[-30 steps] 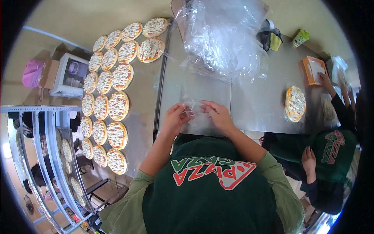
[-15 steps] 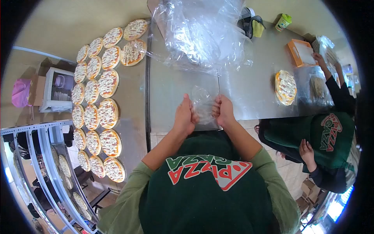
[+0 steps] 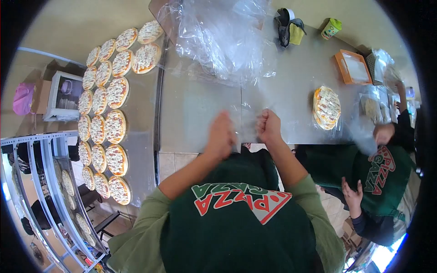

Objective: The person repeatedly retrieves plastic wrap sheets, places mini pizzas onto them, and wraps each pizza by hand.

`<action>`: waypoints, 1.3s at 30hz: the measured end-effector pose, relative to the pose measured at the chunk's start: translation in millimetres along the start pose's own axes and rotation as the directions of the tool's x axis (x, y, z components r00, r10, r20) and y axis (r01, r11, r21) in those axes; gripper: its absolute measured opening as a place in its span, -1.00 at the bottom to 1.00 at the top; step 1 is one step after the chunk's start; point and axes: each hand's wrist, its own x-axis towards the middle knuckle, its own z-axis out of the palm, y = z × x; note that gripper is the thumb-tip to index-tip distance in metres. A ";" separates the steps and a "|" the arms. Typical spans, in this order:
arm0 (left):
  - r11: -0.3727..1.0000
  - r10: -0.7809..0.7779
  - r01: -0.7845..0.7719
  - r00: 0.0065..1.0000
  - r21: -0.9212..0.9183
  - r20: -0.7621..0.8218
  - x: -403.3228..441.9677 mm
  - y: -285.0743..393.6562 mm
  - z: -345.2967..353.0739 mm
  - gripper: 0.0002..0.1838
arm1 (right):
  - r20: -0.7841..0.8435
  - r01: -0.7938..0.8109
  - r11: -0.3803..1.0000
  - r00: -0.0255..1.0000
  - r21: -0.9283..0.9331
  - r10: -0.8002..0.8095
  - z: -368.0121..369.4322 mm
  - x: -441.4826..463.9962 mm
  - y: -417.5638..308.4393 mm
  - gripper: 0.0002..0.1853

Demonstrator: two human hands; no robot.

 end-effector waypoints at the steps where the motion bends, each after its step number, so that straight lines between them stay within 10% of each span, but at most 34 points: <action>1: 0.992 -0.123 0.123 0.992 0.022 0.031 -15.6 7.4 11.3 -0.68 | -0.211 0.096 0.956 0.965 -0.277 -0.158 21.4 -0.2 12.2 -0.76; 4: 0.946 0.288 -0.273 0.955 0.173 -0.070 22.0 0.7 -9.2 -0.67 | -0.379 0.165 0.828 0.829 -0.537 -0.411 16.0 0.9 11.2 -0.75; 7: 0.996 0.026 -0.031 0.998 -0.085 -0.056 -8.5 26.7 10.9 -0.66 | -0.412 0.212 0.828 0.787 -0.519 -0.459 -50.4 12.8 -5.3 -0.74; 10: 0.994 0.070 -0.063 0.994 0.084 -0.088 -9.2 26.7 2.0 -0.67 | -0.430 0.224 0.675 0.623 -0.703 -0.654 -16.5 -19.6 -35.9 -0.84; 13: 0.984 0.178 -0.164 0.949 0.077 -0.260 23.0 10.4 -38.3 -0.68 | -0.334 0.162 0.598 0.703 -0.785 -0.628 18.7 -22.6 -24.3 -0.86; 15: 0.904 0.311 -0.205 0.917 0.375 -0.251 37.2 2.7 -76.3 -0.70 | -0.151 -0.077 0.130 0.562 -0.988 -0.813 -7.6 -29.9 -40.0 -0.83; 16: 0.830 0.375 -0.213 0.897 0.515 -0.234 41.1 1.8 -90.8 -0.70 | -0.019 -0.220 -0.110 0.512 -0.969 -0.859 -17.6 -32.5 -42.4 -0.81; 19: 0.612 0.376 -0.059 0.899 0.789 -0.224 44.7 0.2 -108.9 -0.81 | 0.001 -0.294 -0.222 0.602 -0.930 -0.799 -15.7 -40.2 -40.5 -0.80; 22: -0.229 0.886 -0.146 0.378 0.962 0.268 41.4 8.1 -84.6 -0.71 | 0.058 -0.318 -0.311 0.610 -0.895 -0.791 -10.6 -40.8 -41.2 -0.81; 26: -0.265 0.290 -0.653 0.647 0.709 0.705 57.1 -12.5 -82.3 -0.36 | 0.115 -0.315 -0.376 0.613 -0.871 -0.781 -14.6 -38.9 -38.3 -0.80; 32: -0.524 -0.057 -0.426 0.881 0.737 0.469 40.8 -3.4 -66.1 0.12 | 0.089 -0.574 -0.496 0.591 -0.651 -0.802 -34.0 -81.3 -102.3 -0.78; 35: -0.427 -0.050 -0.445 0.881 0.787 0.471 33.4 9.7 -60.1 0.12 | 0.380 -0.465 -0.723 0.632 -0.511 -0.675 26.6 -74.6 -84.7 -0.72; 39: -0.431 0.218 -0.515 0.737 0.741 0.640 72.2 -21.2 -102.9 0.12 | 0.206 -0.189 -0.747 0.892 -0.638 -0.402 72.3 -39.9 -13.9 -0.61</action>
